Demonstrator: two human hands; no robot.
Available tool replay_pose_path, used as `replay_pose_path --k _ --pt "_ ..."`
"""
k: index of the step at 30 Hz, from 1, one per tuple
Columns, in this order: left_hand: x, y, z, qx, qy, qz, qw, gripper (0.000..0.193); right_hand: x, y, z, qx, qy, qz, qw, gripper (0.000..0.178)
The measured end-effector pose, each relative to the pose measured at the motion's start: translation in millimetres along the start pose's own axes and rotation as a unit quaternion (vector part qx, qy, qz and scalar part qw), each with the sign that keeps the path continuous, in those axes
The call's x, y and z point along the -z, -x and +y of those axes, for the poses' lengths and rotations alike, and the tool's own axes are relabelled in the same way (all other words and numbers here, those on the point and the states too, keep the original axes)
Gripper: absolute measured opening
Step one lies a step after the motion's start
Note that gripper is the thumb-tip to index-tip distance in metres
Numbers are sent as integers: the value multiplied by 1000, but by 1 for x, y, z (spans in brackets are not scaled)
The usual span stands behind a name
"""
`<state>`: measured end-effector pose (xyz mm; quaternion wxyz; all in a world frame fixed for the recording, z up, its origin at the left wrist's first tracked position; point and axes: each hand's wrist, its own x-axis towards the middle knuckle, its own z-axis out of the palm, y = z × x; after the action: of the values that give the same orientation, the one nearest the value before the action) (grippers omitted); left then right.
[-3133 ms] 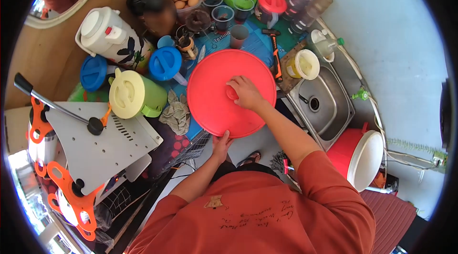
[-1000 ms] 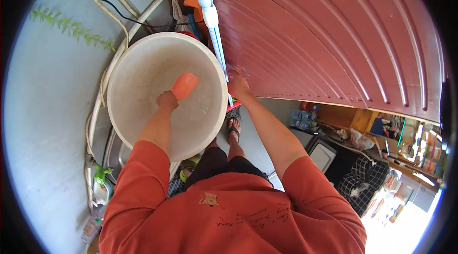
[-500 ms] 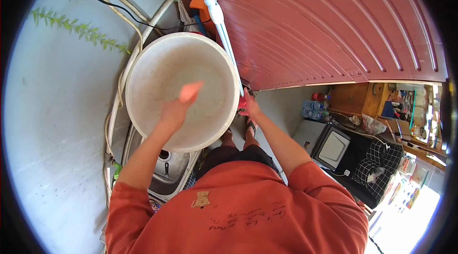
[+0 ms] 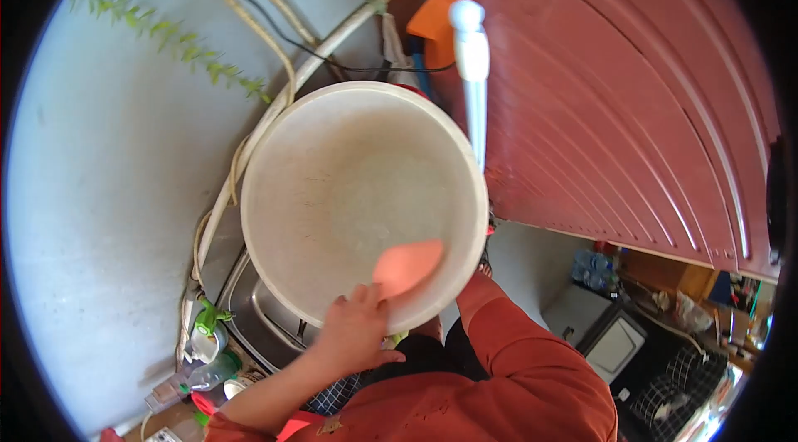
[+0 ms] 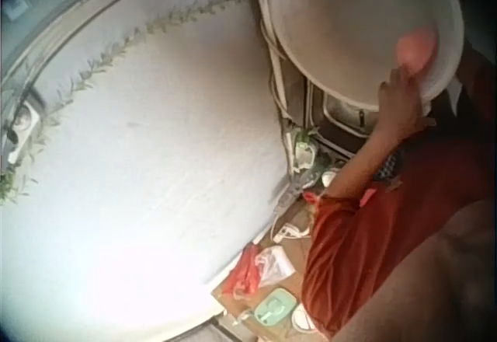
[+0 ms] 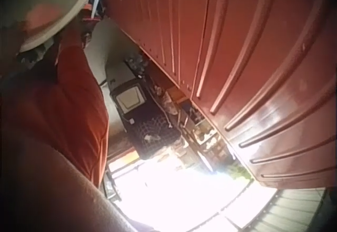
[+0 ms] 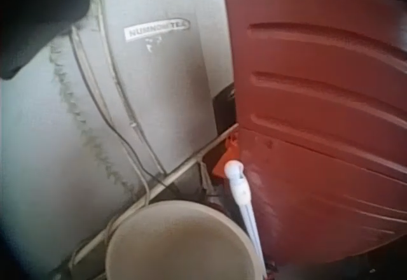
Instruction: Scooping ice from a large cooler into buckets and organizing them.
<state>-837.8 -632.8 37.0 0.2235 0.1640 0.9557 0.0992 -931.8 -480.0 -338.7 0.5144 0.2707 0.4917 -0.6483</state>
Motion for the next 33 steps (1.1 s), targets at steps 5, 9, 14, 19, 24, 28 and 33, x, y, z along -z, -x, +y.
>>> replay_pose_path --k 5,9,14,19,24,28,33 --pt "-39 -5 -5 -3 -33 34 999 19 6 5 -4 3 -4 -45 999 88" --pt "-38 -2 -7 -26 -34 27 999 18 8 1 0 2 -13 -61 998 88" --pt "-44 -6 14 -41 -38 50 997 16 31 8 10 19 -43 -80 996 88" --pt "-22 -4 40 -34 -13 56 998 15 57 20 30 30 -69 -99 992 88" --pt "-10 6 70 -14 20 73 997 15 79 24 28 44 -102 -121 986 89" --pt "-4 16 98 8 15 93 995 15 111 42 39 52 -115 -142 982 89" --pt "19 32 129 31 42 106 993 18 141 46 30 57 -116 -168 977 89"
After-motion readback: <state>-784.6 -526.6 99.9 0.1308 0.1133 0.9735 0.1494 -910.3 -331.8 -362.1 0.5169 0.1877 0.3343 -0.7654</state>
